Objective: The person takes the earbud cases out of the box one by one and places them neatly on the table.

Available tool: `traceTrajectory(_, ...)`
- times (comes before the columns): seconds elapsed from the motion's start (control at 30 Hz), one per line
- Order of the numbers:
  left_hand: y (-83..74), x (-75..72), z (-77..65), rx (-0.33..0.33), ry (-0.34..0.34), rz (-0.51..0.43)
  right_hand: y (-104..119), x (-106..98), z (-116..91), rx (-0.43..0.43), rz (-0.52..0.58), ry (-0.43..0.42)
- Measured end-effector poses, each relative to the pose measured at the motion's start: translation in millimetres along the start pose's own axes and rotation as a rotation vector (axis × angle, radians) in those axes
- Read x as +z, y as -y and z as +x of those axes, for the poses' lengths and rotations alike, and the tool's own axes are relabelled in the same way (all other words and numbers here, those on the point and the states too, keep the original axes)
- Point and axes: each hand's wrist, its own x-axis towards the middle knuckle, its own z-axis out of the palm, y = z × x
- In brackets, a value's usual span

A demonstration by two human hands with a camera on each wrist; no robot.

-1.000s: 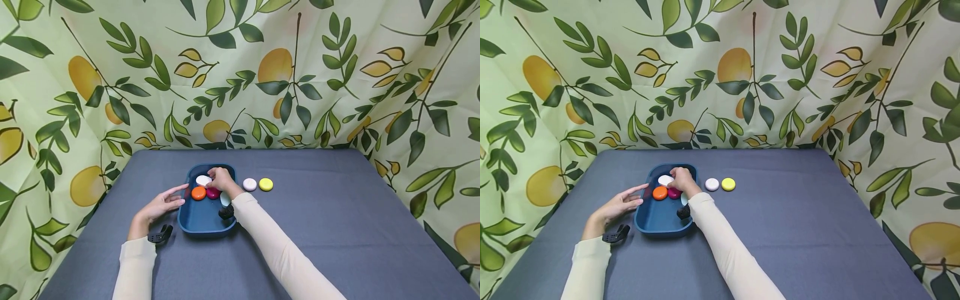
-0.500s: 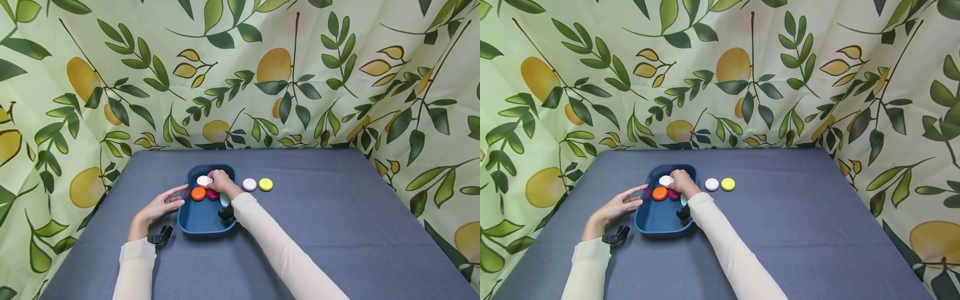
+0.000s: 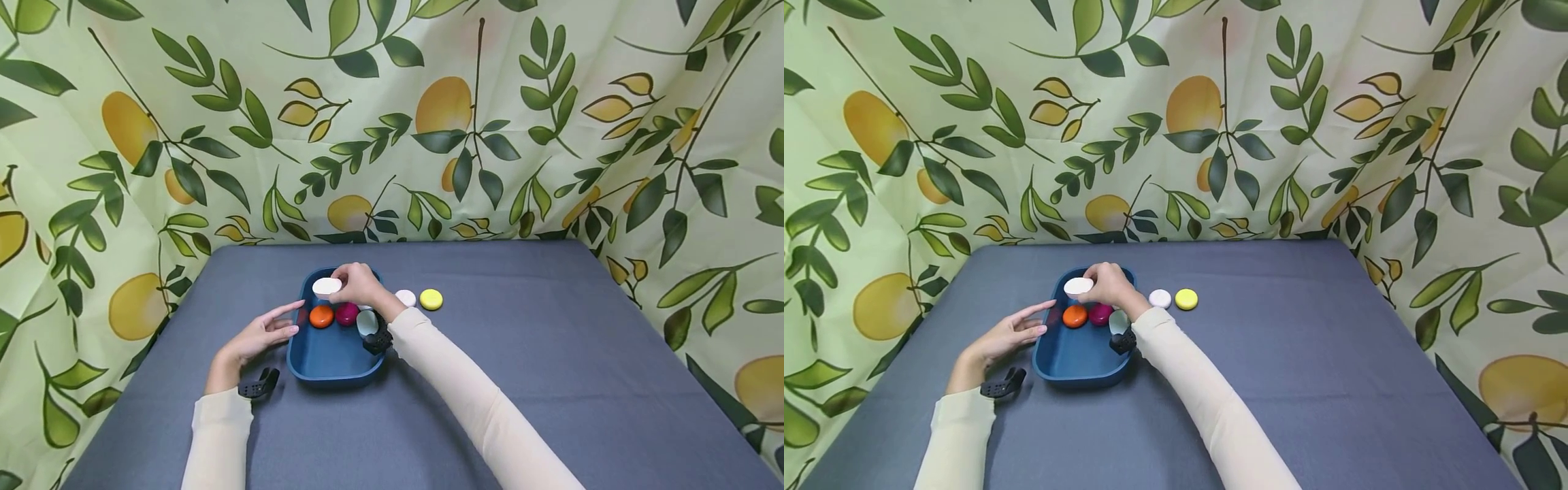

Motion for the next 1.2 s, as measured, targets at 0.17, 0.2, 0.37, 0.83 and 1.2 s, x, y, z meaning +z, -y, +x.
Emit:
traceTrajectory(0.17, 1.5, -0.7, 0.5, 0.000, 0.008, -0.006, 1.4, -15.9, -7.3, -0.062, 0.057, 0.003)
traceTrajectory(0.2, 1.3, -0.8, 0.6, 0.003, 0.005, -0.002, 0.6, -19.5, -9.4, -0.067, 0.066, 0.001)
traceTrajectory(0.37, -0.5, -1.6, -0.2, 0.007, -0.006, 0.007, -7.1, -36.2, -20.0, -0.073, 0.095, -0.006)
traceTrajectory(0.83, -2.3, -0.8, 0.2, -0.015, 0.005, -0.004, -56.5, -77.6, -61.0, -0.075, 0.110, 0.028)
traceTrajectory(1.2, -3.4, 0.8, -0.3, -0.023, 0.006, 0.004, -107.2, -102.7, -95.4, -0.028, 0.091, -0.010)
